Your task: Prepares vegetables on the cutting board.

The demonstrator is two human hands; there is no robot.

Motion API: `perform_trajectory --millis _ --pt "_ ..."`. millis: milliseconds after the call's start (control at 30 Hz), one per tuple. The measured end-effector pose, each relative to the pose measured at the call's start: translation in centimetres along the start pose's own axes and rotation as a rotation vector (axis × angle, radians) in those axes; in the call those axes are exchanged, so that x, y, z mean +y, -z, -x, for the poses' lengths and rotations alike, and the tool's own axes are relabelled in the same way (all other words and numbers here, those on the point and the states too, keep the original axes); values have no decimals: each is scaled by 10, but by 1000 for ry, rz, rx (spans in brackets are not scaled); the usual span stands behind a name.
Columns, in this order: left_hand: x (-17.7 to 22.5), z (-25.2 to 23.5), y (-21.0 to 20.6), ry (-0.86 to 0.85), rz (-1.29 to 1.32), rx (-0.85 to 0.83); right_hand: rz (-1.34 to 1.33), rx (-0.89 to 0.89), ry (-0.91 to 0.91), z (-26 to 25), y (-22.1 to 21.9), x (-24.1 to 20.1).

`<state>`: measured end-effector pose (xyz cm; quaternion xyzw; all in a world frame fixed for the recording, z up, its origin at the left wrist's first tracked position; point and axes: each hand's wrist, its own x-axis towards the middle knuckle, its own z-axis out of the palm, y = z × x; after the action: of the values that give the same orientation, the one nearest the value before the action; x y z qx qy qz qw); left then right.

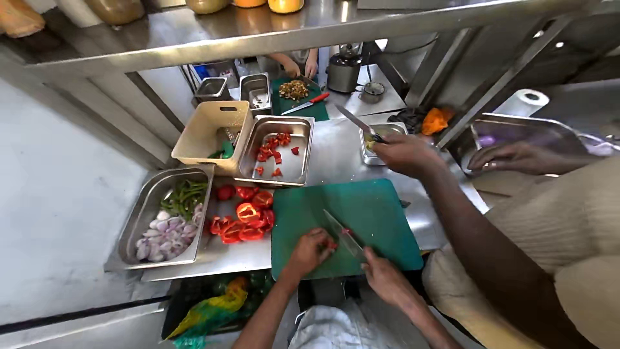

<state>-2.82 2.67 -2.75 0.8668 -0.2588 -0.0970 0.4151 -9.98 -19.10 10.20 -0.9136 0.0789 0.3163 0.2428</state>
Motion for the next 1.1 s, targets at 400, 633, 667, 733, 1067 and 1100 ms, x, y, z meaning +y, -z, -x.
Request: perform_trajectory --millis 400,633,667,733,1067,1100 --pt "17 -48 -80 33 -422 223 -561 107 -97 -27 -38 85" --pt "50 -41 -38 670 1149 495 -1204 -166 -115 -5 -38 52" --pt "57 -39 -33 703 1382 474 -1209 -235 -73 -2 -34 43" --pt "67 -31 -30 711 1617 451 -1158 -326 78 -9 -37 37" --pt "38 6 -10 775 1495 386 -1066 -244 -28 -44 -63 39" --pt "38 5 -4 770 1419 430 -1063 -208 -47 -43 -61 40"
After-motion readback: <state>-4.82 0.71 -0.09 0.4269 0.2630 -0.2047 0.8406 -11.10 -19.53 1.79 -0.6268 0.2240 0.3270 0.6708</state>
